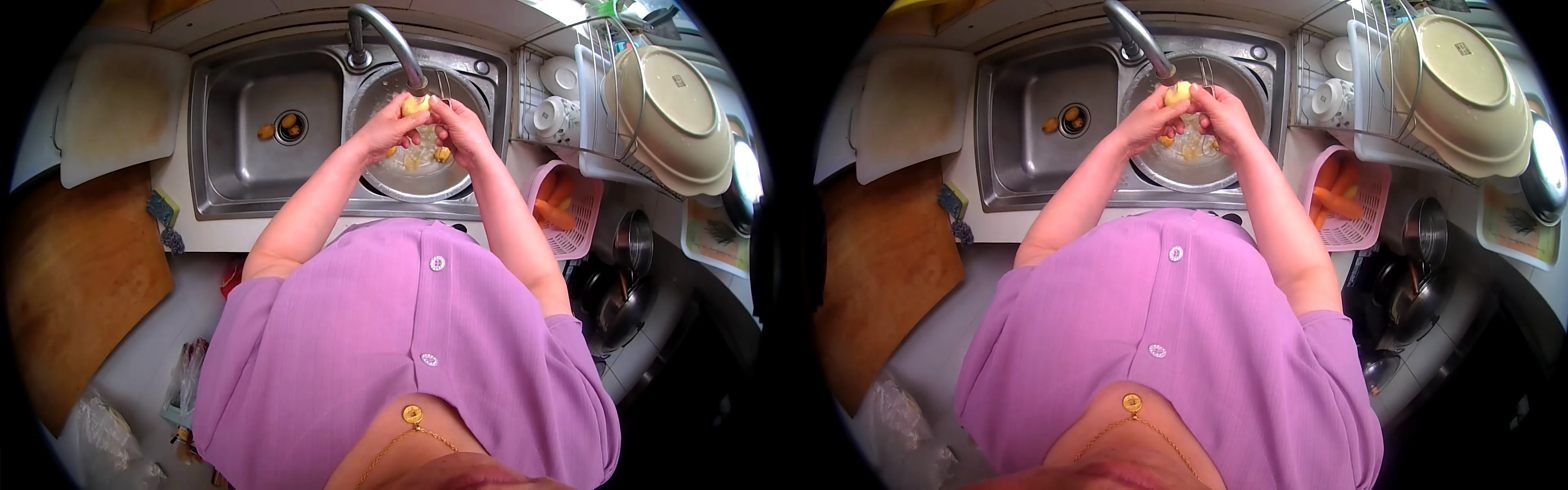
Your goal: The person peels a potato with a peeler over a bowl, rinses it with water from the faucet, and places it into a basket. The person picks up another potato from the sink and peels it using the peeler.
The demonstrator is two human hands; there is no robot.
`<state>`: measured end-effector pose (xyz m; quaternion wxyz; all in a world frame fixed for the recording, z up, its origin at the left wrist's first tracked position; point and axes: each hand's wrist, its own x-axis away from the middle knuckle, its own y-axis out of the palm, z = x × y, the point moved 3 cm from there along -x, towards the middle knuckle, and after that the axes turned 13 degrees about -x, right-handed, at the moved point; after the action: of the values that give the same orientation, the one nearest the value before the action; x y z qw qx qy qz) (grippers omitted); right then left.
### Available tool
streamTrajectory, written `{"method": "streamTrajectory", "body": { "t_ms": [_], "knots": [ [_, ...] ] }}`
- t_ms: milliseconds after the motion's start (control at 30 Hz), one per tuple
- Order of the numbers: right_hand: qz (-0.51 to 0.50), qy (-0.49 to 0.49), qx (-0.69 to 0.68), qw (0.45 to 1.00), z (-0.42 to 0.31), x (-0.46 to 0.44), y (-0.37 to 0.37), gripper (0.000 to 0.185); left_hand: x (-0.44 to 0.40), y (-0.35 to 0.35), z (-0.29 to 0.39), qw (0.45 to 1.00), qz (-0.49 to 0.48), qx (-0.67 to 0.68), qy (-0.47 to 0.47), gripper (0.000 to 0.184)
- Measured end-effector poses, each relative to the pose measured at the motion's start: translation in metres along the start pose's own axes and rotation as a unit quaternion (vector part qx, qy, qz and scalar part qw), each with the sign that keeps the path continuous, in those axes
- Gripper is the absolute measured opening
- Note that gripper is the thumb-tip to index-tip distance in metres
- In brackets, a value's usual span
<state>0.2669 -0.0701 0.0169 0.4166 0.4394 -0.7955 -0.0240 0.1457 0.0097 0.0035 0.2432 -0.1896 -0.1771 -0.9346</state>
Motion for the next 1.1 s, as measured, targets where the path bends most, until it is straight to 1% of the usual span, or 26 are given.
{"method": "streamTrajectory", "body": {
  "t_ms": [33,67,133,167,233,300,333,367,433,467,533,700,767,833,867,933,967,1033,1100],
  "knots": [
    [-0.010,-0.004,-0.005,1.000,-0.001,0.000,0.000,0.022,-0.002,-0.002,-0.003,0.998,0.002,-0.054,0.019,0.042],
    [-0.010,-0.002,-0.014,1.000,-0.002,0.001,0.000,0.021,-0.005,-0.004,-0.005,0.998,0.002,-0.054,0.019,0.042],
    [-0.012,-0.006,-0.022,1.000,-0.002,0.002,-0.001,0.020,-0.009,-0.007,-0.008,0.997,-0.044,0.055,-0.013,0.041],
    [-0.014,-0.010,-0.030,0.999,-0.002,0.002,-0.002,0.020,-0.012,-0.008,-0.009,0.997,-0.044,0.055,-0.013,0.041],
    [-0.015,-0.016,-0.032,0.999,-0.003,0.005,-0.003,0.020,-0.016,-0.003,-0.011,0.985,-0.102,0.141,-0.006,0.042],
    [-0.013,-0.024,-0.035,0.999,-0.003,0.006,-0.006,0.021,-0.018,-0.002,-0.012,0.983,-0.097,0.157,-0.010,0.044],
    [-0.016,-0.033,-0.024,0.999,-0.001,0.006,-0.009,0.024,-0.020,-0.001,-0.013,0.981,-0.091,0.173,-0.013,0.046],
    [-0.020,-0.041,-0.013,0.999,0.000,0.005,-0.011,0.027,-0.022,-0.003,-0.015,0.980,-0.093,0.173,-0.013,0.046],
    [-0.018,-0.051,-0.006,0.999,0.001,0.007,-0.011,0.028,-0.022,-0.004,-0.015,0.974,-0.151,0.168,-0.016,0.048],
    [-0.019,-0.061,0.000,0.998,0.001,0.008,-0.011,0.029,-0.022,-0.003,-0.016,0.974,-0.151,0.168,-0.015,0.048],
    [-0.011,-0.070,0.012,0.997,-0.002,0.009,-0.006,0.029,-0.018,-0.001,-0.010,0.987,-0.082,0.139,-0.011,0.042],
    [0.012,-0.091,0.048,0.995,0.002,0.000,-0.014,0.026,-0.017,-0.007,-0.016,0.988,-0.052,0.142,0.008,0.037],
    [0.018,-0.080,0.041,0.996,0.005,-0.003,-0.017,0.024,-0.010,-0.011,-0.013,0.988,-0.046,0.148,0.015,0.041],
    [0.015,-0.076,0.040,0.996,0.004,-0.004,-0.014,0.023,0.001,-0.011,-0.007,0.992,-0.101,0.002,0.074,0.051],
    [0.013,-0.071,0.039,0.997,0.004,-0.004,-0.011,0.023,0.004,-0.013,-0.007,0.992,-0.100,0.003,0.073,0.051],
    [0.009,-0.058,0.040,0.997,0.001,0.000,-0.004,0.022,0.008,-0.017,-0.011,0.993,-0.095,0.067,0.025,0.054],
    [0.005,-0.046,0.040,0.998,0.000,0.003,0.000,0.020,0.010,-0.019,-0.011,0.993,-0.095,0.068,0.025,0.054],
    [0.002,-0.041,0.036,0.999,-0.003,0.006,0.007,0.020,0.013,-0.019,-0.011,0.984,-0.134,0.114,0.039,0.059],
    [0.000,-0.036,0.032,0.999,-0.001,0.004,0.009,0.019,0.014,-0.020,-0.014,0.985,-0.132,0.105,0.045,0.058]
  ]
}}
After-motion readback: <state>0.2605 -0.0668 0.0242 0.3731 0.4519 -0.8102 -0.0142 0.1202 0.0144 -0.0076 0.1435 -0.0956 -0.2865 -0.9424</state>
